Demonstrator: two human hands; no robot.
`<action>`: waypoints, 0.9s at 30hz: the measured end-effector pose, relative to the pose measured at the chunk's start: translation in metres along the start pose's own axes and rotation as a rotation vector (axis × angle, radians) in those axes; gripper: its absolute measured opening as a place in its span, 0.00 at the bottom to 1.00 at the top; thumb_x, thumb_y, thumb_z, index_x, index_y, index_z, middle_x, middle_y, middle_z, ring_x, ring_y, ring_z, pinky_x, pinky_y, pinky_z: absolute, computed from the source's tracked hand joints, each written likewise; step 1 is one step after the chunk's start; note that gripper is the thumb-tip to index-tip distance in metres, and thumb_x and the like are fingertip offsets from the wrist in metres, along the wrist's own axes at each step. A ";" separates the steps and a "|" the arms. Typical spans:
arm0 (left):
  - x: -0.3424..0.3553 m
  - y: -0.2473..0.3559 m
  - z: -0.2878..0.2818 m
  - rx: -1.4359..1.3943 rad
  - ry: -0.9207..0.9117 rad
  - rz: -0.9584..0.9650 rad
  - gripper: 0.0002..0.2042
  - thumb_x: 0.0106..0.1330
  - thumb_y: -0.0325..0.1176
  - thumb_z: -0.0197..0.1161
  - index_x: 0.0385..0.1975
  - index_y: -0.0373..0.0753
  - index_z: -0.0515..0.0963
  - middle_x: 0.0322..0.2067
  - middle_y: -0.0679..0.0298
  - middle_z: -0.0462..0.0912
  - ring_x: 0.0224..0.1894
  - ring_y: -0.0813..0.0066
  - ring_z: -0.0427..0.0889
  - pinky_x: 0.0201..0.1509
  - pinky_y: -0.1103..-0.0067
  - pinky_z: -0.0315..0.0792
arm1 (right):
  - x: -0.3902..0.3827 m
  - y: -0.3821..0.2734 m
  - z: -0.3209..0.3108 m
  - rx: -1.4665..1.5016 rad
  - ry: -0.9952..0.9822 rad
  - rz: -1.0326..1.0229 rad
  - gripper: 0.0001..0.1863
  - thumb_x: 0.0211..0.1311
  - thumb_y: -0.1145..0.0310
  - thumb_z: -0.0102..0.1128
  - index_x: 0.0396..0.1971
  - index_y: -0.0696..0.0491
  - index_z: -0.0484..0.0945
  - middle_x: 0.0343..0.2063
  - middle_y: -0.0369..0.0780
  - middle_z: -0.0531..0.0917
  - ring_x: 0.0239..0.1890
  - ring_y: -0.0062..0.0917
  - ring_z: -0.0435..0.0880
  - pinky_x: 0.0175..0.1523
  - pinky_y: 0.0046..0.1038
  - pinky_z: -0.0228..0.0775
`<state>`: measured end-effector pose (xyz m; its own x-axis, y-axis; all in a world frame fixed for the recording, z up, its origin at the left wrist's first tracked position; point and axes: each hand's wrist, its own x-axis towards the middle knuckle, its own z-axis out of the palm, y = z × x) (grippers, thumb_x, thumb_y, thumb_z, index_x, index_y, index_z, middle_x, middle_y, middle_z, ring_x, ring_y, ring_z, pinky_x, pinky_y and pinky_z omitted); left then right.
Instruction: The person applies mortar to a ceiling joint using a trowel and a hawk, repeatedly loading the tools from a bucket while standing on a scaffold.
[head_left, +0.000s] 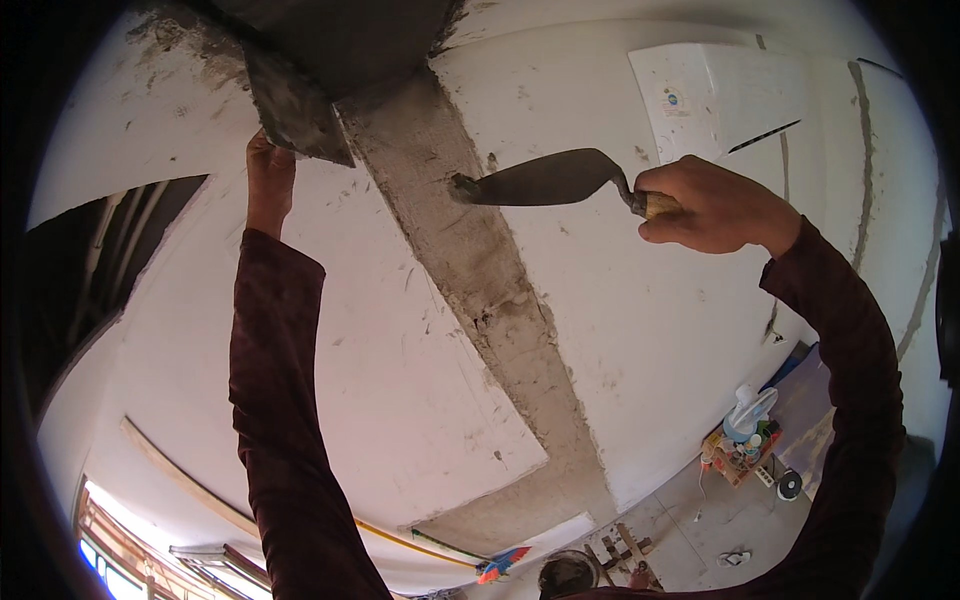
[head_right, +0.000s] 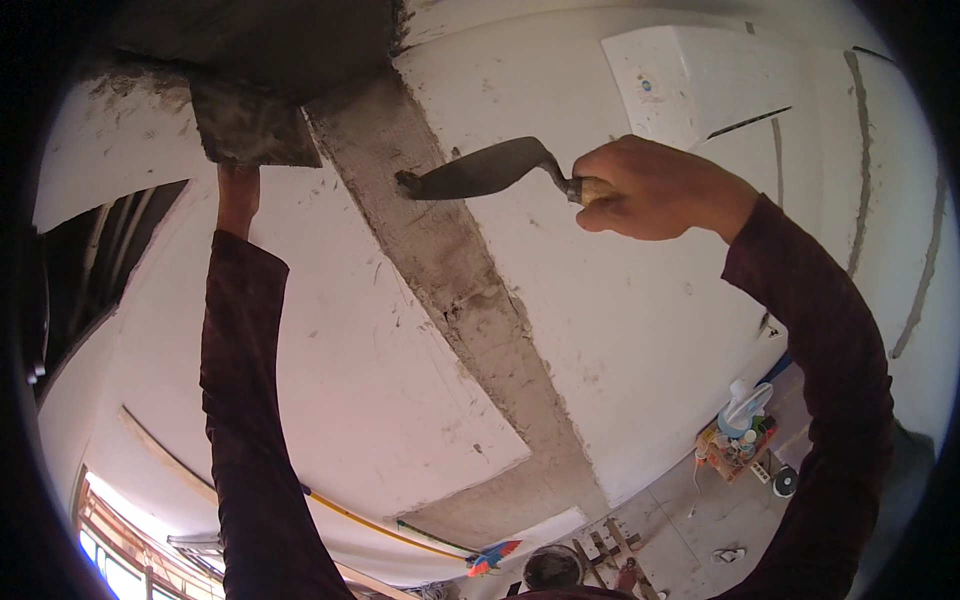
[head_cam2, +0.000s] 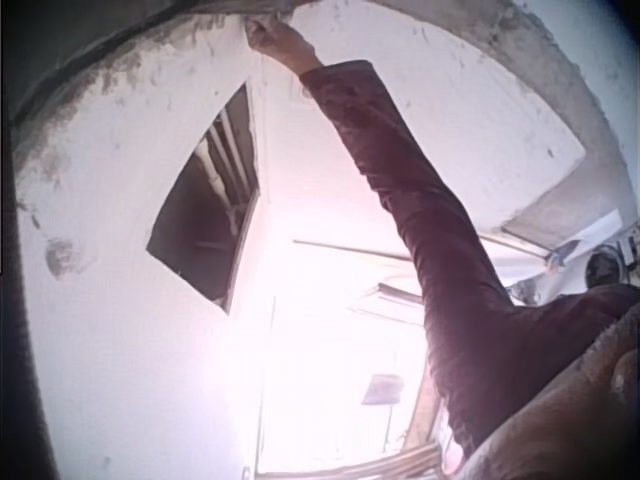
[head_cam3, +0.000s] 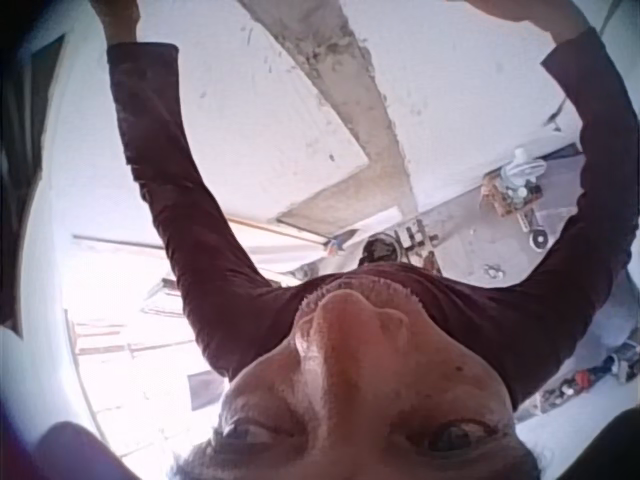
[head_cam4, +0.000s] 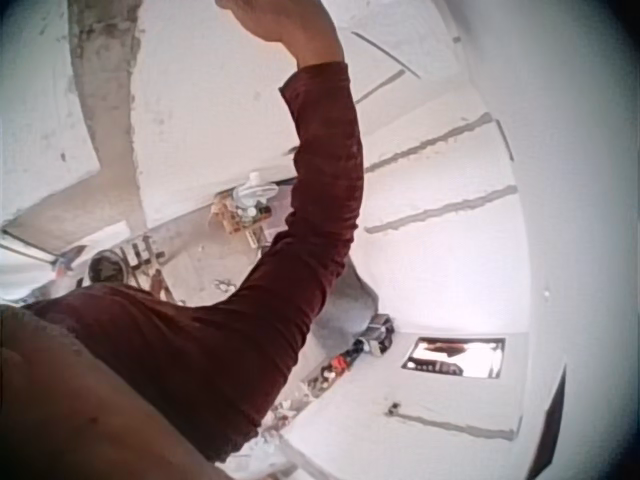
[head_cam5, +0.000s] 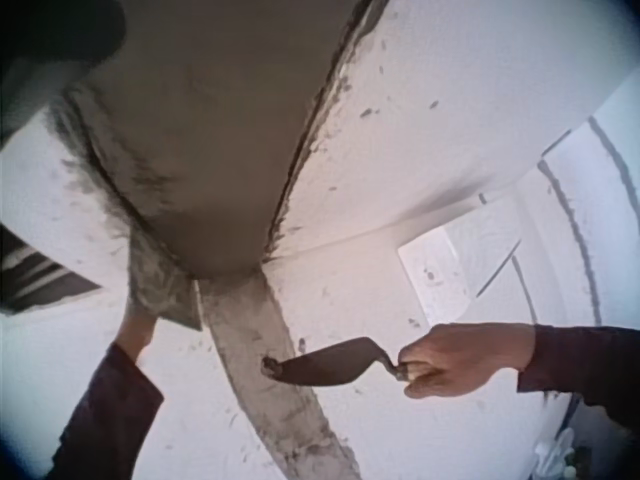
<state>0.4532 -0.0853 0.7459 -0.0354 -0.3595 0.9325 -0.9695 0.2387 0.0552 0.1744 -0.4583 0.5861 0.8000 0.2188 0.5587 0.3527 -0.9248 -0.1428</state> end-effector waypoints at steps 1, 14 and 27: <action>0.001 -0.002 -0.002 0.017 0.008 0.007 0.19 0.61 0.45 0.66 0.42 0.35 0.76 0.40 0.72 0.79 0.42 0.85 0.74 0.50 0.84 0.66 | 0.002 0.000 -0.001 -0.009 -0.004 0.001 0.15 0.48 0.64 0.59 0.24 0.62 0.70 0.17 0.47 0.72 0.20 0.36 0.71 0.28 0.34 0.63; 0.000 -0.016 0.006 -0.021 0.060 0.030 0.18 0.61 0.45 0.65 0.40 0.36 0.76 0.39 0.71 0.80 0.41 0.85 0.74 0.48 0.84 0.67 | 0.070 -0.005 -0.026 -0.084 0.074 -0.018 0.15 0.50 0.62 0.59 0.25 0.61 0.71 0.19 0.46 0.73 0.24 0.37 0.73 0.32 0.34 0.65; 0.004 0.001 0.008 -0.026 0.032 -0.052 0.17 0.63 0.44 0.63 0.40 0.36 0.77 0.37 0.72 0.81 0.40 0.86 0.74 0.48 0.85 0.67 | 0.125 -0.024 -0.061 -0.377 0.185 -0.127 0.17 0.52 0.59 0.57 0.27 0.61 0.72 0.26 0.47 0.76 0.34 0.39 0.77 0.40 0.37 0.66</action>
<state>0.4502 -0.0937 0.7473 0.0231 -0.3431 0.9390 -0.9633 0.2435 0.1127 0.2364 -0.4275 0.7096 0.6491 0.3107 0.6943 0.2136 -0.9505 0.2256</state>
